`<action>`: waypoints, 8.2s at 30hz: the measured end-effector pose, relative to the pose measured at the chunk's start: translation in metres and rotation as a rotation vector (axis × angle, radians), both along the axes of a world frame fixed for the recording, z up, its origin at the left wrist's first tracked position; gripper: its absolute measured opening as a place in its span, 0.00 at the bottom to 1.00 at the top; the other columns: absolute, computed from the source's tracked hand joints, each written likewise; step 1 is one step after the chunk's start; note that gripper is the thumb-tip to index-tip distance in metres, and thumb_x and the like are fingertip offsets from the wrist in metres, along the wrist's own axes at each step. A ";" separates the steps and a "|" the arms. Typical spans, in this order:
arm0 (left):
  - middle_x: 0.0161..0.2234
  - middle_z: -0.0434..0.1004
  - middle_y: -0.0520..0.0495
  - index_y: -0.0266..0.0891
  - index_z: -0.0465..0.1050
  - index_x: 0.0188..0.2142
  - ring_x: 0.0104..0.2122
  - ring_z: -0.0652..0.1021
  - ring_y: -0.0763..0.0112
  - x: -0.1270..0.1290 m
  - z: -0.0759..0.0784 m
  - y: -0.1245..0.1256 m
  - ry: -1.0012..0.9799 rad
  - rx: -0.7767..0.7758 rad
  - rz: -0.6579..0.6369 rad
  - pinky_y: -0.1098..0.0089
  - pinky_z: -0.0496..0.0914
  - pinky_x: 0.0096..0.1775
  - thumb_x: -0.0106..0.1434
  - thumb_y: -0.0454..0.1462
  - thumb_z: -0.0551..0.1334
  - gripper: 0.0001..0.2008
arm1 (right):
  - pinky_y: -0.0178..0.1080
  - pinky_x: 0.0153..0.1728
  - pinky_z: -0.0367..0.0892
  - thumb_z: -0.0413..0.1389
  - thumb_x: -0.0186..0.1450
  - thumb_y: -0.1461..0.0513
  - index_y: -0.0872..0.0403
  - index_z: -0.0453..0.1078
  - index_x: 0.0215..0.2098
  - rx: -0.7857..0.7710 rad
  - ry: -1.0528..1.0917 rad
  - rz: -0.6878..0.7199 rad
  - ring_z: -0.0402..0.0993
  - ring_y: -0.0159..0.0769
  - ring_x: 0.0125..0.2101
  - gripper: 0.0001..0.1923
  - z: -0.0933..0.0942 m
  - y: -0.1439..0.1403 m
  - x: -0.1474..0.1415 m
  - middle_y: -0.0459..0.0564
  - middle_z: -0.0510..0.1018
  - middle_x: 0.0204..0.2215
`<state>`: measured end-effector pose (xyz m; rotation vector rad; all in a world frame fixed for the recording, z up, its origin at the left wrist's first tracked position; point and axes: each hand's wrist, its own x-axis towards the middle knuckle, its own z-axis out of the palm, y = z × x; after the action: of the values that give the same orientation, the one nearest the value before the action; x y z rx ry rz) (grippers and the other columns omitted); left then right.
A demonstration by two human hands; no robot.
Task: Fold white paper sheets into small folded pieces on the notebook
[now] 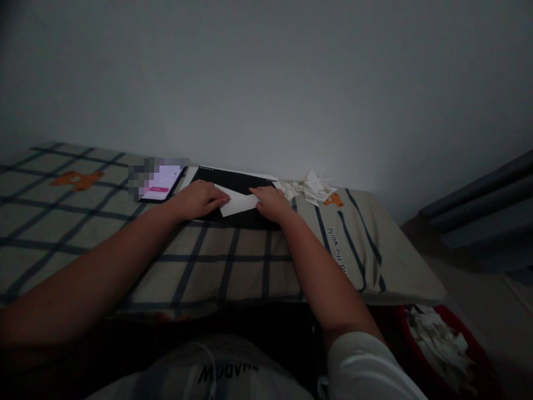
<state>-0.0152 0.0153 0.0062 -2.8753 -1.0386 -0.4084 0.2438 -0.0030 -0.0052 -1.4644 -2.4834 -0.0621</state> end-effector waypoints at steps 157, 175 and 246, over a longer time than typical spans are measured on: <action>0.48 0.78 0.43 0.37 0.74 0.49 0.47 0.76 0.63 0.029 -0.016 -0.004 -0.508 -0.267 0.210 0.64 0.68 0.50 0.66 0.47 0.53 0.21 | 0.37 0.47 0.66 0.47 0.71 0.61 0.53 0.74 0.52 0.286 0.194 0.128 0.73 0.36 0.47 0.17 0.007 -0.003 -0.007 0.55 0.77 0.47; 0.20 0.71 0.52 0.37 0.78 0.28 0.20 0.67 0.76 0.027 0.002 -0.018 -0.945 -0.817 0.352 0.73 0.59 0.23 0.52 0.43 0.66 0.11 | 0.40 0.48 0.66 0.48 0.65 0.67 0.51 0.78 0.42 0.210 0.360 0.257 0.70 0.36 0.46 0.17 0.014 -0.007 -0.016 0.53 0.76 0.44; 0.23 0.75 0.50 0.36 0.78 0.27 0.24 0.72 0.71 0.038 0.000 -0.030 -0.784 -0.717 0.420 0.73 0.62 0.25 0.54 0.41 0.60 0.11 | 0.37 0.39 0.63 0.56 0.56 0.61 0.56 0.75 0.30 -0.293 0.707 0.062 0.70 0.34 0.33 0.08 0.012 -0.011 -0.040 0.49 0.77 0.30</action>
<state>0.0231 -0.0142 0.0058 -2.9040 -2.2441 -1.4443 0.2043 -0.0143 0.0069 -1.2132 -1.9906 0.7275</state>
